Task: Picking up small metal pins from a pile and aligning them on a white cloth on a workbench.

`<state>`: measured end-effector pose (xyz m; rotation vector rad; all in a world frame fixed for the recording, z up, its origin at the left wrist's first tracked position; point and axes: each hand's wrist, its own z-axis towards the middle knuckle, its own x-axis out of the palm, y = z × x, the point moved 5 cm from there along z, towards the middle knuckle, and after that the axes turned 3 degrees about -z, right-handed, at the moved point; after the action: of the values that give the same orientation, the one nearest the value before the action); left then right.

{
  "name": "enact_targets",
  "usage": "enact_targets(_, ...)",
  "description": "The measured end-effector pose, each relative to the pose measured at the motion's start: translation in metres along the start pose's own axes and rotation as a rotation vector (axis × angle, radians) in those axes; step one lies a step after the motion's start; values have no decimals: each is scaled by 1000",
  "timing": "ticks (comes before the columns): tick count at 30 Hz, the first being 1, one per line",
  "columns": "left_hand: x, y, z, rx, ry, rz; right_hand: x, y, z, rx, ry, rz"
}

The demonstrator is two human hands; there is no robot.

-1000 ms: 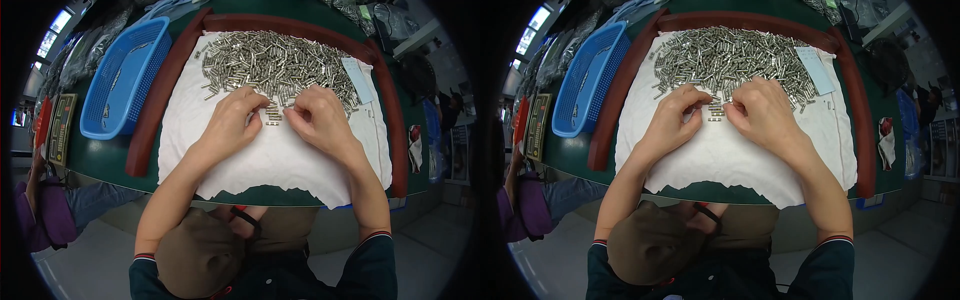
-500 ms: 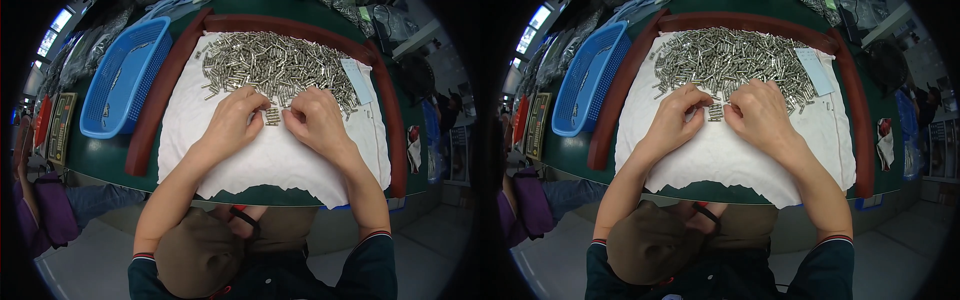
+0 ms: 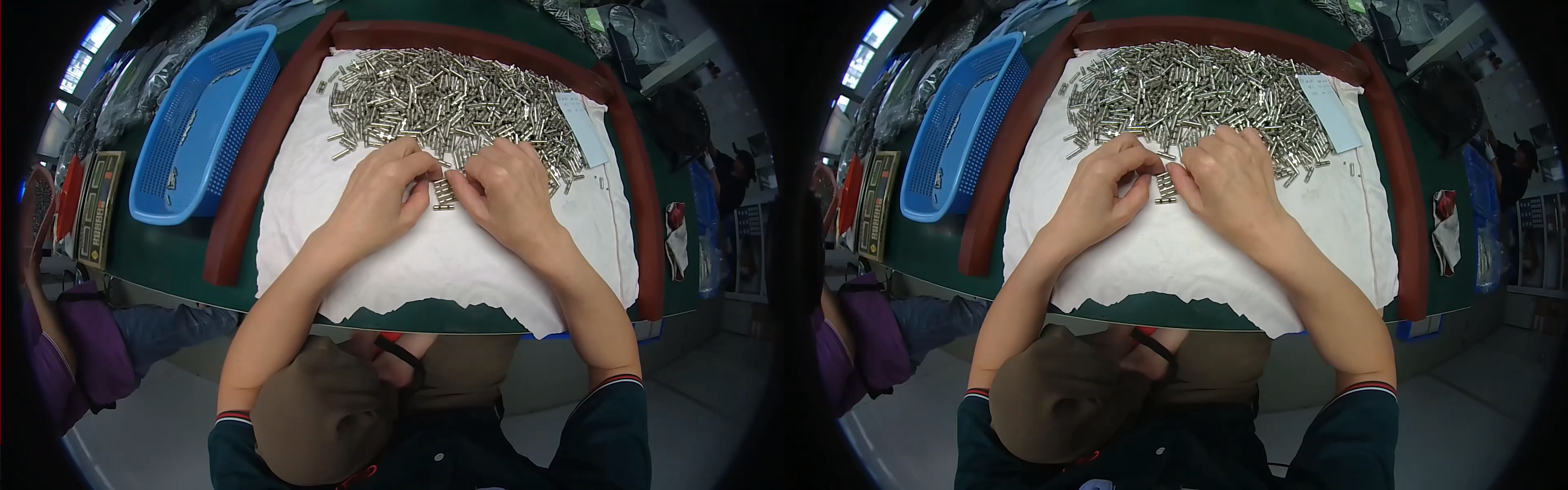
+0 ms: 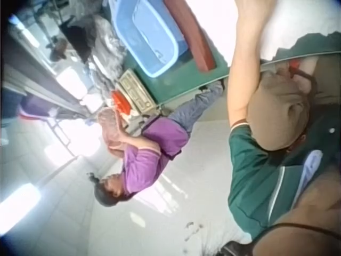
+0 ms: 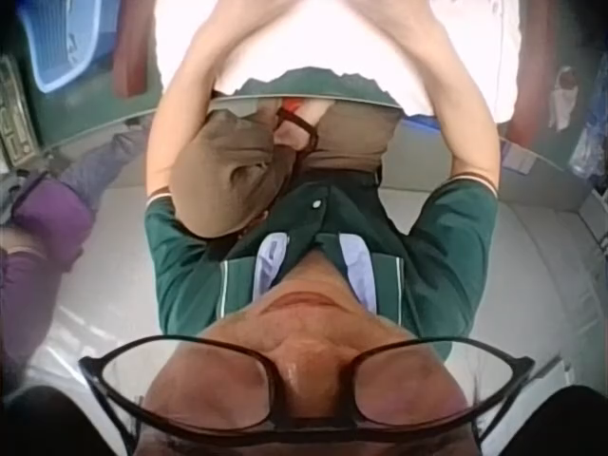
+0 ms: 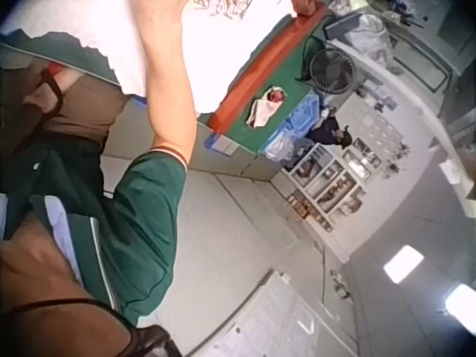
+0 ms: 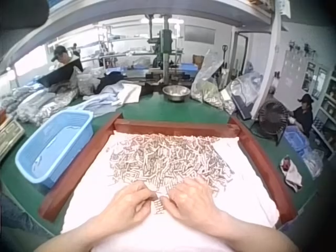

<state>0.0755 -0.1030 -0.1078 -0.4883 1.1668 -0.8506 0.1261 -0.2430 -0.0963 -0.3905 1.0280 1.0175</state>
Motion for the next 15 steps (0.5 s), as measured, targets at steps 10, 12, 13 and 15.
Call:
enact_targets(10, -1, 1, -1, 1, 30, 13, -9, -3, 0, 83, 189, 148)
enact_targets(12, 0, 1, 0, -1, 33, 8, -8, -3, 0, 62, 209, 189)
enact_targets(13, 0, 1, 0, -3, 35, 3, -10, -2, 0, 61, 209, 189)
enact_targets(15, 0, 2, 0, -10, 38, 4, -9, 5, -1, 12, 286, 221)
